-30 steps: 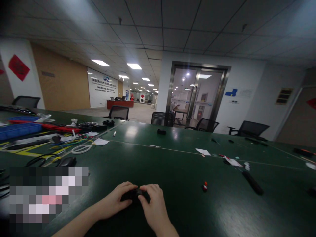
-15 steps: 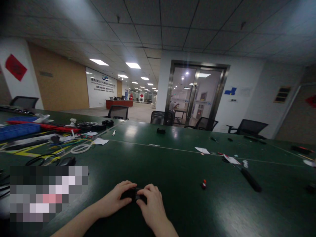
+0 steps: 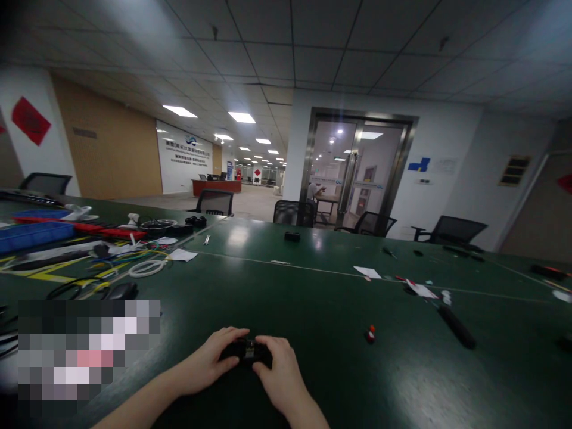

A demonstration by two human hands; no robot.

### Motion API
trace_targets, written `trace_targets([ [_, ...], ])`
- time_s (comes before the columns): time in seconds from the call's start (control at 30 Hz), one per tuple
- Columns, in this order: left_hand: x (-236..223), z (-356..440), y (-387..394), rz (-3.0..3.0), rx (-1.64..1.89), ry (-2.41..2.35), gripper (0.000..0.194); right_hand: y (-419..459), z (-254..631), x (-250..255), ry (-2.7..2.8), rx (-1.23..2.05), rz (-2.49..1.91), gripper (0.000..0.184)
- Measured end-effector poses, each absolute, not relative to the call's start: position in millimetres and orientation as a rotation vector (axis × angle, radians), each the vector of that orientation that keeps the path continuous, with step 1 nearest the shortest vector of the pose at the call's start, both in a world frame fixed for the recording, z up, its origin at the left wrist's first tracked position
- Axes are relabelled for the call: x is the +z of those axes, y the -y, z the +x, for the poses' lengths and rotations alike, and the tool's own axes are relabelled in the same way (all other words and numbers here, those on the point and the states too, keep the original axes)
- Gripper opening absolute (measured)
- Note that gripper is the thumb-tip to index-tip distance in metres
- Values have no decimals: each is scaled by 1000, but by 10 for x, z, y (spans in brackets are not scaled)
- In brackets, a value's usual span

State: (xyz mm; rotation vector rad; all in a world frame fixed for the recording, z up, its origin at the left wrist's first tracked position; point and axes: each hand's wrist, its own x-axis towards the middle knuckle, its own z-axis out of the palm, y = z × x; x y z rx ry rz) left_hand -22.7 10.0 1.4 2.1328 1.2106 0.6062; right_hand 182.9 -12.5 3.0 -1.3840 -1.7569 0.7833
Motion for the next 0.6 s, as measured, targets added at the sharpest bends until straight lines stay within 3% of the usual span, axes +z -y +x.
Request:
trace_targets([
  [0.27,-26,-224,-112,2118,621,-1234,56,131,1826,35,1742,765,-1353,36],
  [0.6,60,-161,-71,2190,625,-1249,33,104,1841,-8,1778,776,-1338,35],
])
